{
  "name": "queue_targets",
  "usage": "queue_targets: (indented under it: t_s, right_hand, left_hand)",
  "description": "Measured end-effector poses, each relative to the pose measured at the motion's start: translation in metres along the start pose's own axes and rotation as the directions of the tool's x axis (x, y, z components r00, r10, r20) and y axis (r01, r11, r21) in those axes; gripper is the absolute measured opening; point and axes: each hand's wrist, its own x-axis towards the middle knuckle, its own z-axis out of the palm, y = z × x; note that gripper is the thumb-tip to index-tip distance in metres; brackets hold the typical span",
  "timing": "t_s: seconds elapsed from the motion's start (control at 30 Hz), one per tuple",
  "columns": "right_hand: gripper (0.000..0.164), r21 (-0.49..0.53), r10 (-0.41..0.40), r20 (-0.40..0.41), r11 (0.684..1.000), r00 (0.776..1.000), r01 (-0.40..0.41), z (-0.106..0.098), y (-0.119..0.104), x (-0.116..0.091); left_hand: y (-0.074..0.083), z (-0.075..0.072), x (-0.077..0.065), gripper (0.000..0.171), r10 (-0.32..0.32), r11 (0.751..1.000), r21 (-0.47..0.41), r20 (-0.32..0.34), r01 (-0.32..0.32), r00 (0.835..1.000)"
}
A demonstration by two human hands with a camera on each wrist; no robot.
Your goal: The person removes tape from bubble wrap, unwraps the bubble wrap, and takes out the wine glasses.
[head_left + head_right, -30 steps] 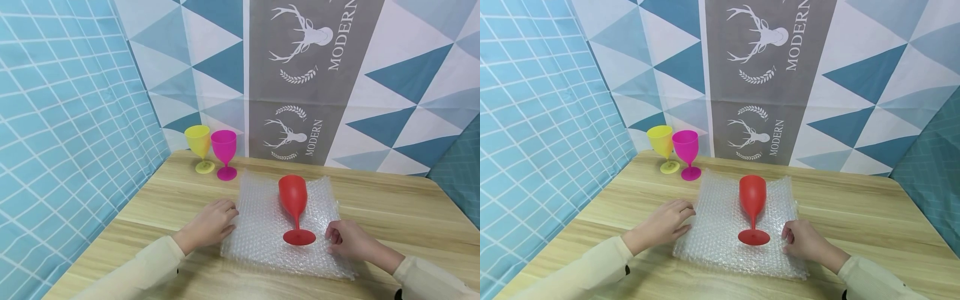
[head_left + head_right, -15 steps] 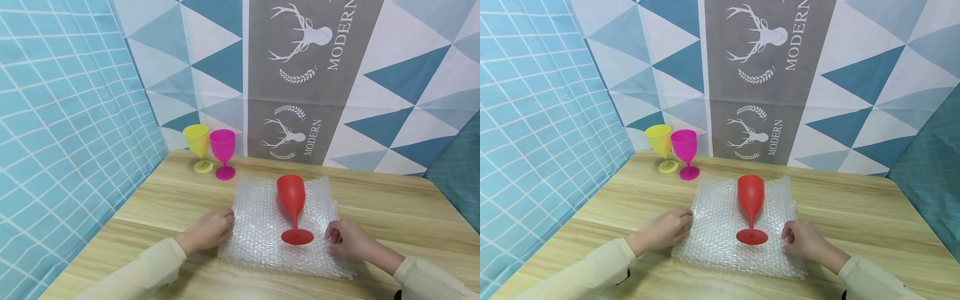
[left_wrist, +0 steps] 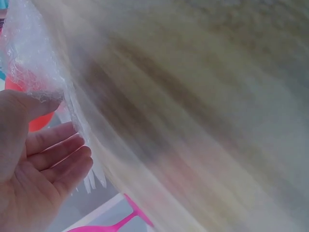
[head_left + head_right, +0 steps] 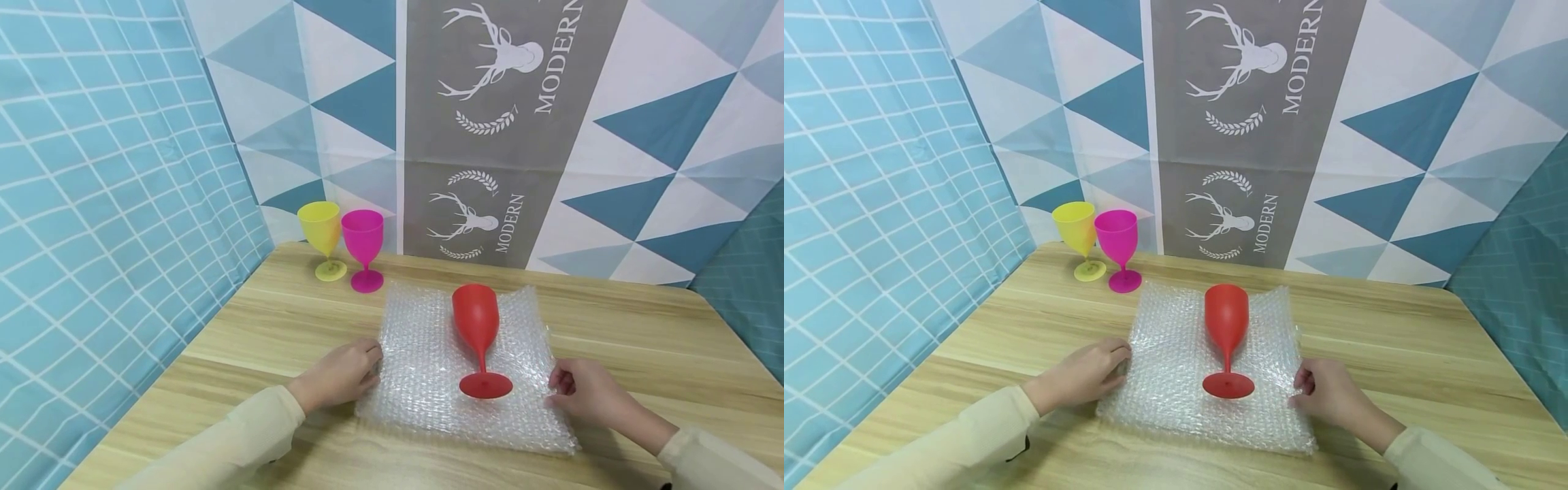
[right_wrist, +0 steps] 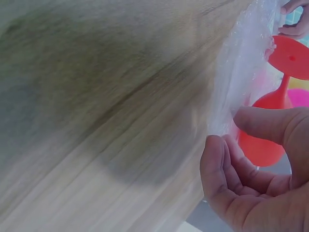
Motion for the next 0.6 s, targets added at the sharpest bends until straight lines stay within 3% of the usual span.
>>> queue_targets:
  t_s: [0.2, 0.37, 0.47, 0.6]
  right_hand:
    - [0.03, 0.013, 0.082, -0.004, 0.997, 0.997, -0.082, -0.001, 0.003, -0.003]
    - [0.038, 0.089, 0.163, 0.061, 0.982, 0.985, -0.168, -0.003, 0.006, -0.004]
    - [0.043, 0.207, 0.195, 0.151, 0.952, 0.969, -0.224, -0.005, 0.008, -0.004]
    - [0.047, 0.337, 0.232, 0.262, 0.887, 0.937, -0.314, -0.005, 0.009, -0.004]
  left_hand:
    - [-0.001, -0.004, 0.004, 0.024, 0.007, 1.0, 0.006, 0.016, -0.007, 1.0]
    - [-0.002, -0.007, 0.008, 0.024, 0.001, 1.0, -0.009, 0.053, -0.001, 0.999]
    - [-0.003, -0.008, 0.01, 0.025, -0.008, 1.0, -0.028, 0.068, 0.01, 0.998]
    - [-0.003, -0.008, 0.012, 0.024, -0.011, 0.999, -0.04, 0.078, 0.014, 0.997]
